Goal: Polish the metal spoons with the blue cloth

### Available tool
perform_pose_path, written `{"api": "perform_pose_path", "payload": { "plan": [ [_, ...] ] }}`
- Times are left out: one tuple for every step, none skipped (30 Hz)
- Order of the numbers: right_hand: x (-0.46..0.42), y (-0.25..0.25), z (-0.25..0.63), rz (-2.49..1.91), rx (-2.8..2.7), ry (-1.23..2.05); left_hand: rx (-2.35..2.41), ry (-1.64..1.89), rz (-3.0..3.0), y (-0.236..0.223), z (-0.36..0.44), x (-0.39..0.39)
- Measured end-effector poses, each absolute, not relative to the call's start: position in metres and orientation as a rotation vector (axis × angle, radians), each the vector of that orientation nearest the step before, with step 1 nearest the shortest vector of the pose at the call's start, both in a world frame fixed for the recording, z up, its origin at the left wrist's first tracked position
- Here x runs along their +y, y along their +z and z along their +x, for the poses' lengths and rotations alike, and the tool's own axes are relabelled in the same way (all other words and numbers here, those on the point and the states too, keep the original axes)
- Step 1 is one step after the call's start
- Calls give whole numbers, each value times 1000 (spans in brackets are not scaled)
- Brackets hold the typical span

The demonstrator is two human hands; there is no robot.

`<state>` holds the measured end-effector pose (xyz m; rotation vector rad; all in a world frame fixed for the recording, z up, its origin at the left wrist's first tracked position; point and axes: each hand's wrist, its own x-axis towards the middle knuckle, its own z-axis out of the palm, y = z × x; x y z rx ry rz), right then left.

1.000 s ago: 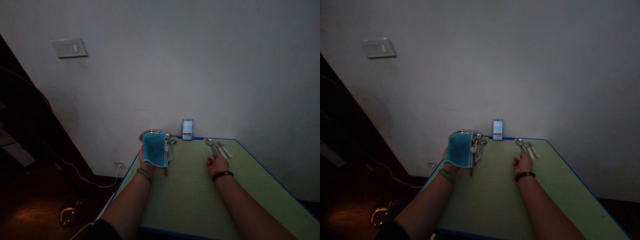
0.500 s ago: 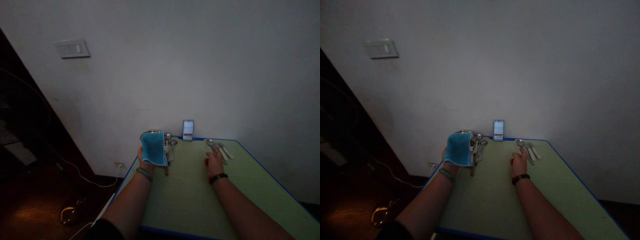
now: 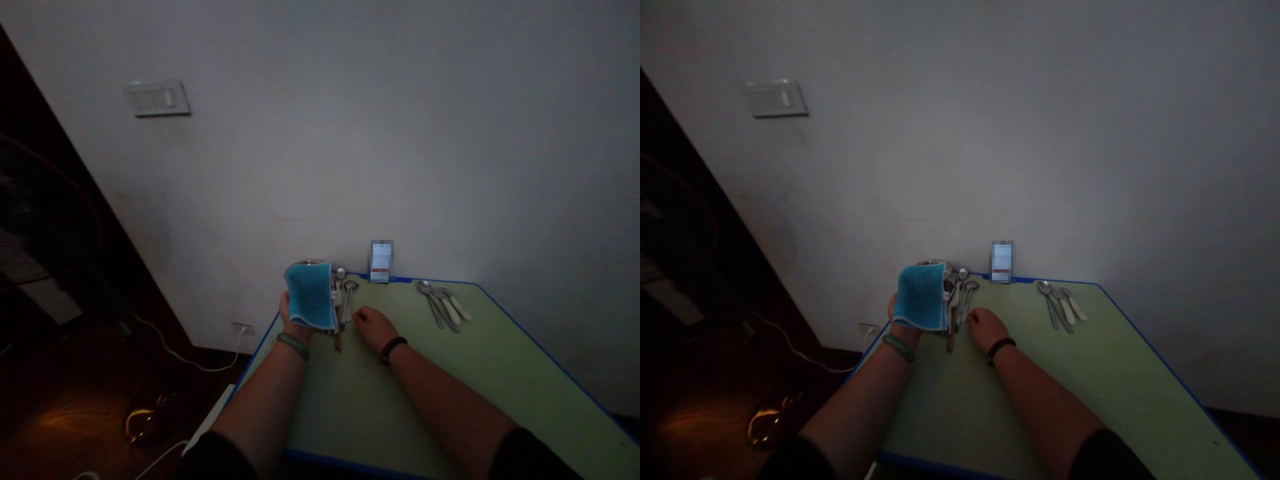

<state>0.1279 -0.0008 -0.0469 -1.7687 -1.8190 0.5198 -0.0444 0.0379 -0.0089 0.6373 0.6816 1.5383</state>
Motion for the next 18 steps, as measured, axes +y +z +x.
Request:
{"api": "perform_pose_path", "payload": {
  "plan": [
    [1, -46, 122, -1802, -1846, 511, 655, 1531, 605, -9, -44, 38],
    [4, -45, 117, -1838, -1856, 500, 605, 1515, 545, -9, -44, 38],
    [6, -43, 113, -1866, -1857, 483, 554, 1498, 472, -9, -44, 38],
    [8, -41, 108, -1910, -1867, 483, 519, 1489, 408, -8, -44, 39],
    [10, -40, 105, -1958, -1873, 483, 494, 1481, 352, -8, -44, 39],
    [11, -39, 102, -1993, -1888, 491, 479, 1471, 316, -8, -44, 39],
    [12, -38, 99, -2024, -1902, 497, 469, 1457, 289, -8, -44, 39],
    [14, -38, 97, -2045, -1916, 495, 458, 1441, 270, -7, -44, 39],
    [15, -38, 96, -2057, -1927, 486, 443, 1425, 263, -8, -44, 39],
    [16, -38, 95, -2065, -1931, 474, 427, 1413, 262, -8, -44, 39],
    [17, -38, 94, -2069, -1932, 465, 411, 1405, 264, -9, -44, 39],
    [17, -39, 93, -2072, -1930, 461, 395, 1401, 270, -10, -44, 40],
    [18, -39, 93, -2073, -1927, 465, 381, 1394, 276, -11, -44, 40],
    [19, -39, 93, -2076, -1924, 477, 372, 1383, 282, -13, -45, 40],
    [20, -39, 93, -2081, -1920, 488, 361, 1380, 290, -14, -45, 41],
    [20, -39, 93, -2086, -1915, 494, 359, 1381, 292, -15, -45, 41],
    [21, -38, 93, -2089, -1910, 495, 358, 1383, 291, -16, -45, 41],
    [21, -38, 93, -2090, -1906, 495, 357, 1384, 290, -17, -45, 42]
  ]
}}
